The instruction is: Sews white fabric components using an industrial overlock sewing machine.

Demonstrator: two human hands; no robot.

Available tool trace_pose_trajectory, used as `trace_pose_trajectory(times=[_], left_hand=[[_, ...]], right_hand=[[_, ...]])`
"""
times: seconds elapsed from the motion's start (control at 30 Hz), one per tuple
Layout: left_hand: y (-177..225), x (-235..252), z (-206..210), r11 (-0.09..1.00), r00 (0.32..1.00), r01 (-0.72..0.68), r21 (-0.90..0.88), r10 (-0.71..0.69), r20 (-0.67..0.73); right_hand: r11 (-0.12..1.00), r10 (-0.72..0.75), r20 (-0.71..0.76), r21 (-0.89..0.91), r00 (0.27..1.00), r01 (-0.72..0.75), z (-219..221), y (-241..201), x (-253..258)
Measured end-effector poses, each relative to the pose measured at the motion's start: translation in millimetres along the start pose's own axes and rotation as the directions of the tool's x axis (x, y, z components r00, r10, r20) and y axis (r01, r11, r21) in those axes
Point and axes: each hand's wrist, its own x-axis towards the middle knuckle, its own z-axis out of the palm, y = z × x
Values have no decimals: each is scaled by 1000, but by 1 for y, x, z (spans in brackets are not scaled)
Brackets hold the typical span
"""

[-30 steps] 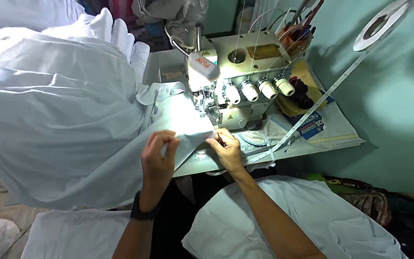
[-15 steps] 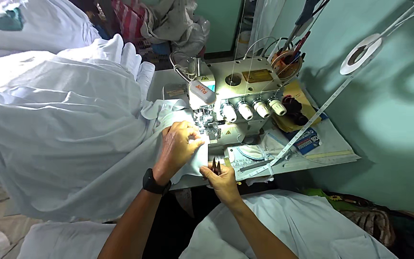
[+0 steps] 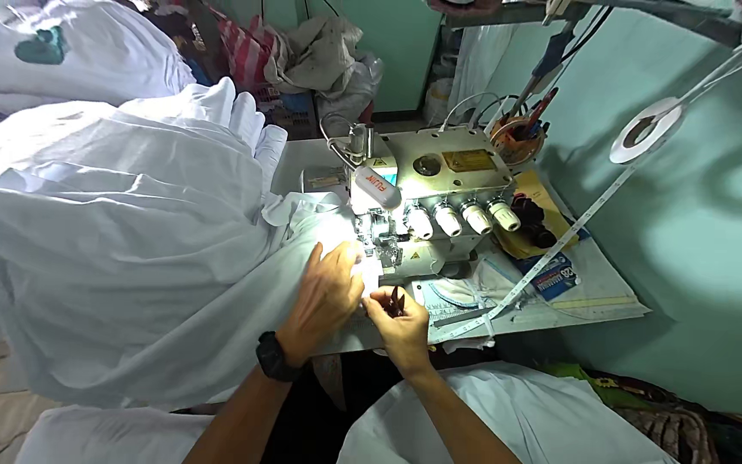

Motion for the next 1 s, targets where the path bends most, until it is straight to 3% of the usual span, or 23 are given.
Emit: trace_pose_trajectory(times=[0.1, 0.23, 0.37, 0.47, 0.6, 0.67, 0.7, 0.77, 0.83, 0.93, 1.0], left_hand=[[-25, 21, -11, 994, 995, -17, -104, 26, 91], [-34, 41, -17, 994, 994, 24, -102, -14, 104], [-55, 70, -10, 989, 989, 119, -84, -111, 96], [-72, 91, -8, 968, 974, 227, -110, -222, 50], [-92, 82, 11, 880, 904, 389, -274, -421, -68], [-76, 57, 7, 853, 882, 422, -307, -465, -81], [-53, 39, -7, 829, 871, 461, -317, -492, -18], [-20, 3, -16, 840, 875, 465, -281, -485, -1], [-7, -25, -2, 886, 892, 415, -208, -441, -98], [3, -45, 10, 907, 889, 415, -73, -421, -179], [7, -49, 13, 915, 892, 404, 19, -389, -232]], right_hand=[[985, -119, -1, -127, 993, 118, 2, 5, 26], [900, -227, -24, -388, 974, 200, 6, 7, 36], [937, -202, 86, -273, 976, 218, 5, 32, -12], [924, -171, 199, -307, 965, 227, -2, 59, -39], [994, 97, 279, -66, 955, -82, -16, 22, -13], [993, 51, 303, -113, 952, -18, -27, 7, 8], [978, -5, 305, -196, 952, 68, -31, 0, 17], [877, -132, 306, -407, 943, 255, -33, -13, 33], [697, -246, 363, -578, 899, 424, -31, -24, 47], [453, -224, 468, -727, 855, 517, -16, -39, 56], [406, -193, 492, -747, 849, 526, -2, -47, 58]])
